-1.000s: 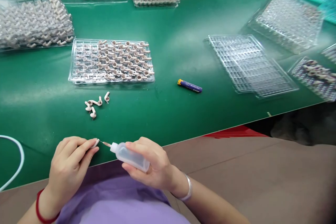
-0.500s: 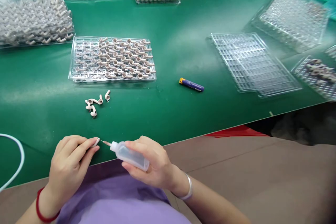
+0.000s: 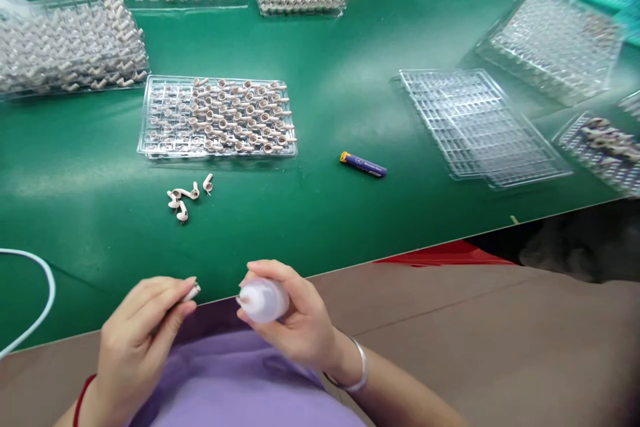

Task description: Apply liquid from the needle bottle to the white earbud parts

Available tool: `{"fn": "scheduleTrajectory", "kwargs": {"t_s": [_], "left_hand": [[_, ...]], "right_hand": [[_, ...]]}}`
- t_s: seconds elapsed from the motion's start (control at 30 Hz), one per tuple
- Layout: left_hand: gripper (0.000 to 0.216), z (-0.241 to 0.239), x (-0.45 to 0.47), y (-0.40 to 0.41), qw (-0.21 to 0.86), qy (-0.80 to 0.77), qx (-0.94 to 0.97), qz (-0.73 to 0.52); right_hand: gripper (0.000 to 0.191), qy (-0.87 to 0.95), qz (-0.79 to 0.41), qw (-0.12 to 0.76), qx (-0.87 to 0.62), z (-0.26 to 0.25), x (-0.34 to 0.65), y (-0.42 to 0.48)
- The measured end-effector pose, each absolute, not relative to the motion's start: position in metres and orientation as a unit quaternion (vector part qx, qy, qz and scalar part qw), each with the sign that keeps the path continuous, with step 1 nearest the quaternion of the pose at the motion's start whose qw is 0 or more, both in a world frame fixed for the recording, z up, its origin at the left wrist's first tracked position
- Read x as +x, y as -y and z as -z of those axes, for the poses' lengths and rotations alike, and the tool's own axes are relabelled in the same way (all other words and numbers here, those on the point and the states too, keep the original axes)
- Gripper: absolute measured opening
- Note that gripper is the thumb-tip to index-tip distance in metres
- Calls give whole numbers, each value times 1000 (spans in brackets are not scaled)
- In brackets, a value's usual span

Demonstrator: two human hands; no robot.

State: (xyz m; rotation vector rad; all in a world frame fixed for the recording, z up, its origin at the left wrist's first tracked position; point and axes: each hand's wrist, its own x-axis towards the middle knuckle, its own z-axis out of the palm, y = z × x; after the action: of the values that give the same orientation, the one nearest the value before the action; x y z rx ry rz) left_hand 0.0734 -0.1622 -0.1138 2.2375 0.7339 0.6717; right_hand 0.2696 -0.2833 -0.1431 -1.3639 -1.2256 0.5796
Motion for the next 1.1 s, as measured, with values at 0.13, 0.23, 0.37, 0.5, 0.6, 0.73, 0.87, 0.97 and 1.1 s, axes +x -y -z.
{"fn": "scheduleTrajectory", "kwargs": {"t_s": [0.13, 0.23, 0.37, 0.5, 0.6, 0.73, 0.87, 0.97, 1.1], "left_hand": [[22, 112, 69, 192, 550, -403, 708, -185], [31, 116, 72, 206, 677, -487, 537, -127], [41, 127, 74, 212, 769, -503, 384, -88], [44, 140, 71, 216, 795, -506, 323, -84], [44, 150, 69, 219, 795, -510, 317, -93], [41, 156, 69, 221, 787, -519, 318, -102], [42, 156, 71, 220, 771, -535, 326, -115], [43, 155, 73, 219, 763, -542, 331, -120], [46, 150, 78, 216, 756, -549, 340, -106]], "right_hand": [[45, 556, -218, 592, -541, 147, 248, 280], [42, 601, -157, 584, -523, 154, 237, 278], [32, 633, -115, 551, -531, 161, 233, 279], [23, 641, -91, 519, -558, 164, 233, 281], [19, 649, -90, 494, -572, 166, 232, 282], [17, 649, -96, 486, -578, 166, 232, 281], [17, 646, -100, 486, -580, 164, 233, 280], [18, 644, -104, 496, -573, 162, 233, 279], [19, 639, -105, 507, -568, 160, 233, 278]]}}
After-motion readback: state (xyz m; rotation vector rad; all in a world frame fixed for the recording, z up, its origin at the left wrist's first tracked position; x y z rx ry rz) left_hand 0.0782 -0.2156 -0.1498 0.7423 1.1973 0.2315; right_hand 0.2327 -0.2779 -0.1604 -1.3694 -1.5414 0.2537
